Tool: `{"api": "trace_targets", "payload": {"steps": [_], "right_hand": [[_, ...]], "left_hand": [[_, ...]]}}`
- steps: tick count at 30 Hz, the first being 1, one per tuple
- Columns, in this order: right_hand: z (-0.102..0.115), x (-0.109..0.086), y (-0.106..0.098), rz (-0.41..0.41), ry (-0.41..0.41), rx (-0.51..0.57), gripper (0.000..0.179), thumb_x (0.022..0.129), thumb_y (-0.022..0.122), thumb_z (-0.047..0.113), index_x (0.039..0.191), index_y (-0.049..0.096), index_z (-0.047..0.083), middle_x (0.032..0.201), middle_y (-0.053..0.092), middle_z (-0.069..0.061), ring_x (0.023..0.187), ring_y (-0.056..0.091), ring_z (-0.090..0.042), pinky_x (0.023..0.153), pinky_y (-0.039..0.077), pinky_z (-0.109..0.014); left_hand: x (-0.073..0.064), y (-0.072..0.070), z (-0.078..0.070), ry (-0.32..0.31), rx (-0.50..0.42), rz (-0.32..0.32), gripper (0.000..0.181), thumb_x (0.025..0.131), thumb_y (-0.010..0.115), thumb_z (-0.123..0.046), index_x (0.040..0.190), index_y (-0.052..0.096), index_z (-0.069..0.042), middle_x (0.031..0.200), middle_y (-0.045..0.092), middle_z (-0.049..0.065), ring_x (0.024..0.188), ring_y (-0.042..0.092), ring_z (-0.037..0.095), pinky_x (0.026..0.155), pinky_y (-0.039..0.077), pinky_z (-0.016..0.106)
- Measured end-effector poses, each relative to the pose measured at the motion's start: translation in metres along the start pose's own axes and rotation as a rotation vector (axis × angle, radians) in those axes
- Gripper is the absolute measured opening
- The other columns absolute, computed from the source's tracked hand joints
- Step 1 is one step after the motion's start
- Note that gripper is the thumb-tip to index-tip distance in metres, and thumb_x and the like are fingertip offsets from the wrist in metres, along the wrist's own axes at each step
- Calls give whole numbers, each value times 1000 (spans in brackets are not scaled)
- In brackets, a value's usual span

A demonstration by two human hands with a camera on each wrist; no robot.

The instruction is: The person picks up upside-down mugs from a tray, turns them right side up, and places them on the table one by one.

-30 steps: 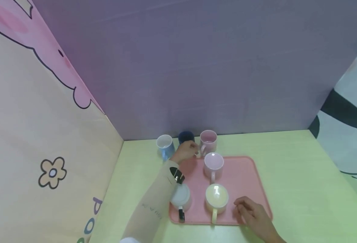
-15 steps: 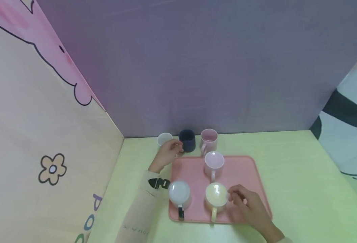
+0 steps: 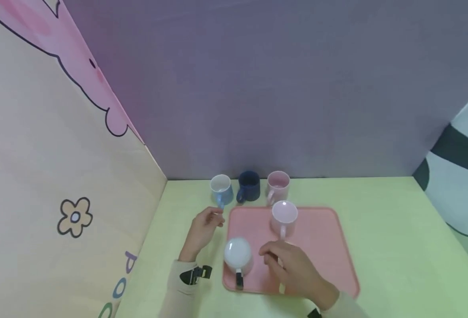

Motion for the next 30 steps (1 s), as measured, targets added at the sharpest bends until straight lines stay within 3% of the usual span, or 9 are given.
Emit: {"api": "trace_targets", "payload": {"steps": [6, 13, 23, 30], "right_hand": [[24, 8, 40, 159, -159, -139, 18, 87, 70, 7, 98, 72, 21, 85, 71, 12, 76, 62, 0, 66, 49, -13], [27, 7, 82, 384, -145, -232, 21, 83, 74, 12, 93, 74, 31, 70, 57, 14, 60, 43, 0, 54, 33, -12], [29, 6, 105, 443, -180, -418, 16, 85, 75, 19, 80, 64, 30, 66, 58, 13, 54, 45, -3, 46, 33, -18], [25, 9, 113, 501, -82, -458, 25, 83, 74, 16, 67, 58, 27, 60, 52, 11, 49, 41, -5, 43, 33, -20]], "left_hand": [[-24, 5, 32, -80, -23, -16, 24, 105, 55, -17, 121, 66, -3, 98, 76, 10, 89, 72, 20, 84, 57, 35], [-45, 7, 68, -150, -76, -51, 24, 102, 57, -11, 119, 65, 5, 96, 75, 17, 86, 72, 23, 80, 59, 35], [-63, 10, 90, -222, -81, -54, 26, 102, 57, -13, 120, 65, 4, 98, 76, 16, 89, 72, 23, 81, 59, 31], [-69, 13, 98, -241, -124, -38, 27, 103, 56, -12, 121, 64, 5, 100, 75, 19, 90, 72, 23, 84, 62, 34]]}}
Point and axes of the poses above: each hand's wrist, its own x-axis towards the middle knuckle, its own y-axis out of the palm, z = x × y, the point moved 9 cm from there along x, towards the middle knuckle
